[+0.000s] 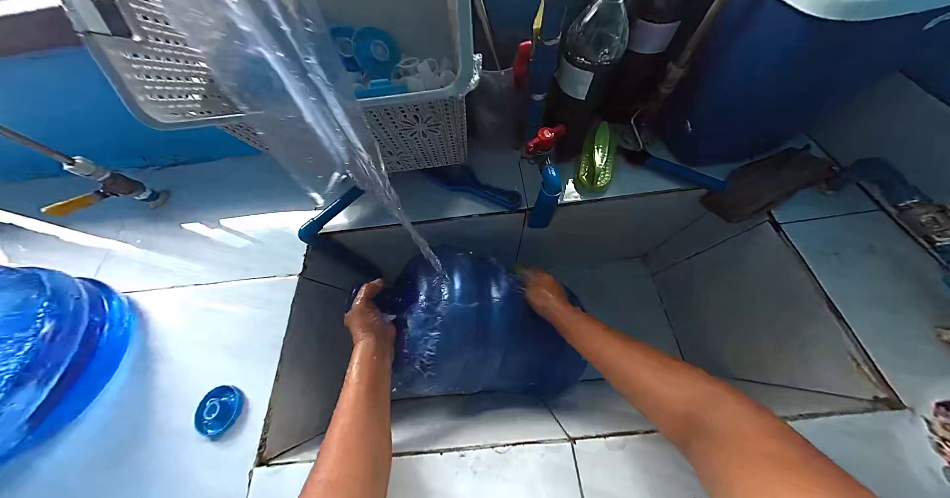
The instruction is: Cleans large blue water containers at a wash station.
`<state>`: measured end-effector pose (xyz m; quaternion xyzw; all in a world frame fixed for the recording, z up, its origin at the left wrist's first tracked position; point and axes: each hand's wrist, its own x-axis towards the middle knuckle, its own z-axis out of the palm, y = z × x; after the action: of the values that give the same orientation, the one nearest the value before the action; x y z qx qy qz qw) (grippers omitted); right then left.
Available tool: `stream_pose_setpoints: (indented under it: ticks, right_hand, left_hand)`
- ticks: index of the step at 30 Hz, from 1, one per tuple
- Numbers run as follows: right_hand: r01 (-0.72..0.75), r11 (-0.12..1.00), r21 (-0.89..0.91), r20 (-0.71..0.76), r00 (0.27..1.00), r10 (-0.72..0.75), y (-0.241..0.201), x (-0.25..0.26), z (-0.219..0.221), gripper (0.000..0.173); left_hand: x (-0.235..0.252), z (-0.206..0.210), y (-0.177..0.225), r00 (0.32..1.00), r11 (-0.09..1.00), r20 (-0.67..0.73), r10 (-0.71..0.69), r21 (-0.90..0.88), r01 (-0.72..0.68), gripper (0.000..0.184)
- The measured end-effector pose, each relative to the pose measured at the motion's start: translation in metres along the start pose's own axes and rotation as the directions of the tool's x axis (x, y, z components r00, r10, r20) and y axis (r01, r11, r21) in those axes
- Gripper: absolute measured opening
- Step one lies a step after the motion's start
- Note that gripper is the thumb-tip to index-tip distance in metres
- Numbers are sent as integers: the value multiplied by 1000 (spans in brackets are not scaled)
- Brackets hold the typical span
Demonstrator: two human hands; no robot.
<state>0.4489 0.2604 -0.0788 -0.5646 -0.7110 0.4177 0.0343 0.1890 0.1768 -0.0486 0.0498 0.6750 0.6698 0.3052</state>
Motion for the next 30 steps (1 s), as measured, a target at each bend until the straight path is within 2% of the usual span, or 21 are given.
stream_pose_setpoints:
  ticks: [2, 3, 4, 6, 8, 10, 12, 13, 14, 16, 18, 19, 20, 21, 22, 23, 25, 26, 27, 28, 30]
  right_hand:
    - [144, 971, 191, -96, 987, -128, -49, 0, -17, 39]
    - [189, 959, 211, -122, 979, -166, -53, 5, -20, 38]
    - [185, 966, 179, -131, 978, -163, -36, 10, -18, 35]
    - [33, 997, 63, -56, 998, -30, 29, 15, -9, 37]
    - [-79, 997, 13, 34, 996, 79, 46, 15, -13, 40]
    - [-62, 995, 82, 40, 997, 59, 4, 4, -12, 39]
    - [88, 985, 147, -50, 995, -82, -34, 11, -19, 36]
    - [109, 983, 149, -71, 992, -99, -27, 17, -19, 35]
    - [67, 989, 129, -55, 997, -60, -1, 22, -17, 34]
    - [-127, 991, 32, 28, 992, 127, 58, 26, -21, 38]
    - [-234, 971, -42, 62, 970, 236, 65, 21, -23, 42]
    - [-189, 982, -24, 22, 982, 189, 54, 8, -15, 43]
    - [-70, 997, 21, -92, 993, 71, 35, -5, -6, 43]
    - [108, 992, 60, -259, 962, -89, 16, -17, 7, 42]
    - [321, 947, 31, -414, 866, -280, 1, -28, 25, 40]
    - [525, 851, -22, -501, 731, -464, -10, -36, 46, 38]
    - [805, 579, -126, -436, 480, -762, -40, -45, 68, 28]
    - [855, 484, -186, -306, 418, -855, -61, -45, 59, 22]
    - [850, 490, -193, -137, 471, -872, -84, -43, 40, 21]
    - [788, 601, -131, 37, 610, -792, -106, -33, 17, 23]
    - [518, 851, 81, 132, 841, -524, -107, 12, -20, 25]
  left_hand:
    - [-9, 2, -8, 941, 994, 331, 74, -103, -42, 16]
    - [-8, 0, -14, 906, 989, 416, 79, -146, -19, 23]
    - [-7, -4, -19, 913, 989, 404, 53, -145, 7, 24]
    - [2, -12, -17, 992, 995, 113, -63, -74, 71, 26]
    - [11, -10, -5, 987, 993, -108, -120, 5, 121, 32]
    - [-6, 4, -4, 997, 997, -40, -72, 30, 73, 18]
    - [-11, 10, -15, 963, 994, 269, 3, -109, 28, 14]
    - [-9, 5, -24, 935, 987, 354, 0, -148, 56, 19]
    - [-9, -1, -28, 941, 986, 338, -33, -140, 85, 18]
    - [-1, -9, -17, 982, 986, 110, -154, -54, 161, 31]
    - [-1, -4, -10, 983, 987, -81, -163, -16, 163, 34]
    - [-8, 3, -6, 990, 993, -70, -119, -16, 118, 25]
    - [-12, 10, -3, 998, 997, 36, -46, -62, 48, 17]
    - [-11, 11, -6, 984, 991, 174, 35, -132, -12, 14]
    - [-8, 8, -12, 964, 982, 256, 69, -189, -20, 18]
    - [-7, 6, -18, 972, 978, 229, 55, -210, -6, 16]
    - [-12, 7, -18, 996, 982, 39, -85, -165, 90, 13]
    - [-15, 9, -16, 994, 985, 40, -98, -141, 103, 7]
    - [-18, 6, -14, 992, 986, 109, -59, -152, 75, 5]
    - [-20, 1, -14, 975, 984, 224, 5, -174, 35, 11]
    - [-20, -9, -19, 880, 975, 464, 100, -221, 6, 32]
